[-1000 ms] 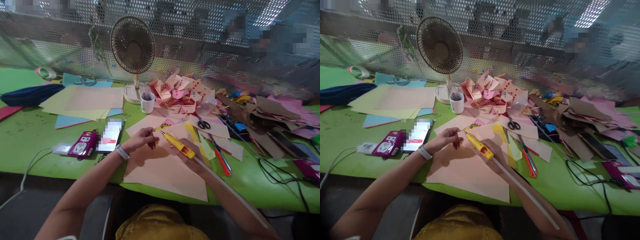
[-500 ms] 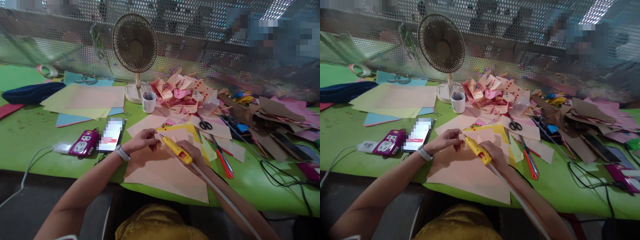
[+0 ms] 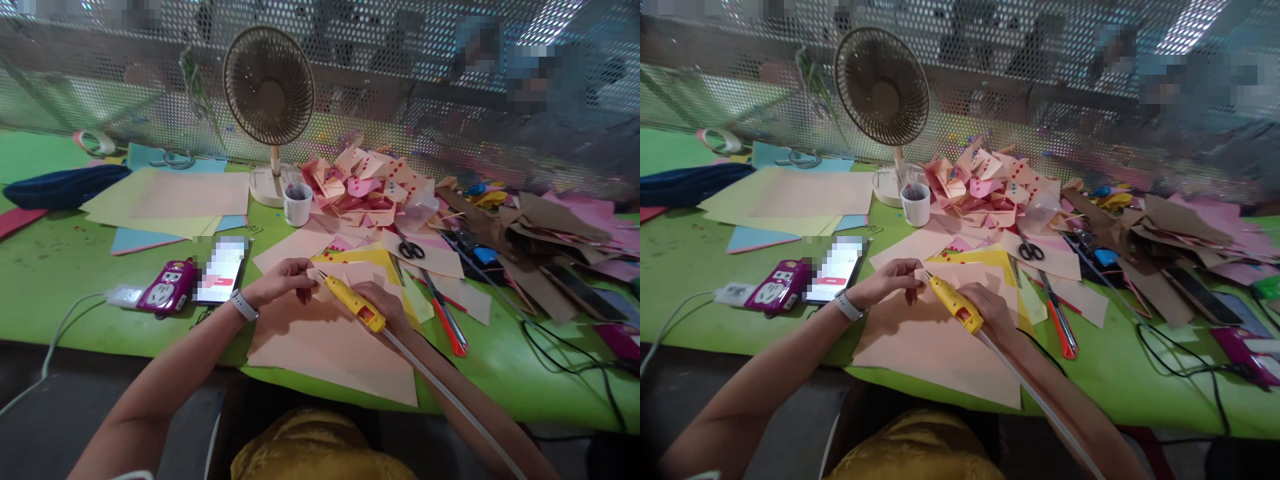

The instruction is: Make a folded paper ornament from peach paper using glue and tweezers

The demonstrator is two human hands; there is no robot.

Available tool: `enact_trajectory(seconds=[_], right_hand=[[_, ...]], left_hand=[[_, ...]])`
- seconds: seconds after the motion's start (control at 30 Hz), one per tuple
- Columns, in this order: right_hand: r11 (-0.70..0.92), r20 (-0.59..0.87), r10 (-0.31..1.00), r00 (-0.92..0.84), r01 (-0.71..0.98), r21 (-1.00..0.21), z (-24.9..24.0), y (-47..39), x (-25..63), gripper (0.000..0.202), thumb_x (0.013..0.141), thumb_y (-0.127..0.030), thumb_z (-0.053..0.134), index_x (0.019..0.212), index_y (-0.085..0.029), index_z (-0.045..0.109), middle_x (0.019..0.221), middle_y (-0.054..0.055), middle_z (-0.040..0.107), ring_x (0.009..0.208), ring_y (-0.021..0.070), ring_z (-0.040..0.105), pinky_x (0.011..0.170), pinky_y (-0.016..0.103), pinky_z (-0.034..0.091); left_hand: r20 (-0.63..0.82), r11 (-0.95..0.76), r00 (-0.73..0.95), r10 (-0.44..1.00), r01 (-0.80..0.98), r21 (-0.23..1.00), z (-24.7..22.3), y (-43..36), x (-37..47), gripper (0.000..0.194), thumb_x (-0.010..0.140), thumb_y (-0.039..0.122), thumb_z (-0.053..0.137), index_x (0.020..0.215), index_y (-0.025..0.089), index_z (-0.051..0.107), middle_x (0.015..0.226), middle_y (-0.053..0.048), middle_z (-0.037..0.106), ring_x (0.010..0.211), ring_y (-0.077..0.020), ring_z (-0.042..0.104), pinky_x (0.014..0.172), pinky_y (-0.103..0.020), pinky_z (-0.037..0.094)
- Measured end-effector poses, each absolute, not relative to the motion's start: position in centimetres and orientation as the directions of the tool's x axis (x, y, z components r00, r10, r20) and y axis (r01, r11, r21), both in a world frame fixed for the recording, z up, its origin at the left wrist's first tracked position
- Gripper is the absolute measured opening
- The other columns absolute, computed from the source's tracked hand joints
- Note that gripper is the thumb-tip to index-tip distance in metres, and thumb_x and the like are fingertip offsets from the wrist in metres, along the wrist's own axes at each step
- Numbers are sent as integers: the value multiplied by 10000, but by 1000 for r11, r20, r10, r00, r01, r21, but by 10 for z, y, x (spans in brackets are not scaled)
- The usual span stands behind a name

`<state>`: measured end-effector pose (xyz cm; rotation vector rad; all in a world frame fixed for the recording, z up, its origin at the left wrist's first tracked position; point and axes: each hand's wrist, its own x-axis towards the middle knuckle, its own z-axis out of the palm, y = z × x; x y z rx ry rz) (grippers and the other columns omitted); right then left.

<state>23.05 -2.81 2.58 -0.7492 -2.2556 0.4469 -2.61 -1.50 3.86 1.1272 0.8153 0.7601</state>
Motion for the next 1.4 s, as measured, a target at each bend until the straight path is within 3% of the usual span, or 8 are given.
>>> enact_trajectory(seconds=[0.37,0.63,1.4], right_hand=[[744,469,655,-593,396,-538,24,-29,232,197,906,-287,510,1067,-222,605,987,93,696,927,234,682,765,336,557],[815,543,575,-612,368,-448,26,-28,231,190,904,-252,541,1085,-202,566,965,99,691,900,216,686,734,316,560],[788,485,591,-644,331,-520,22,-27,236,199,870,-192,550,1065,-224,536,951,81,674,841,200,667,706,307,530]], left_hand=[[-163,255,514,842,-114,960,36,-14,-28,276,735,313,751,846,133,574,666,-27,685,502,-131,651,519,-237,540],[-161,245,520,839,-98,964,37,-13,-28,288,724,316,751,847,129,569,610,-22,673,494,-136,650,510,-225,534],[-114,149,538,835,-22,989,37,-15,-29,269,747,311,734,791,138,533,642,4,618,519,-124,649,522,-233,557]])
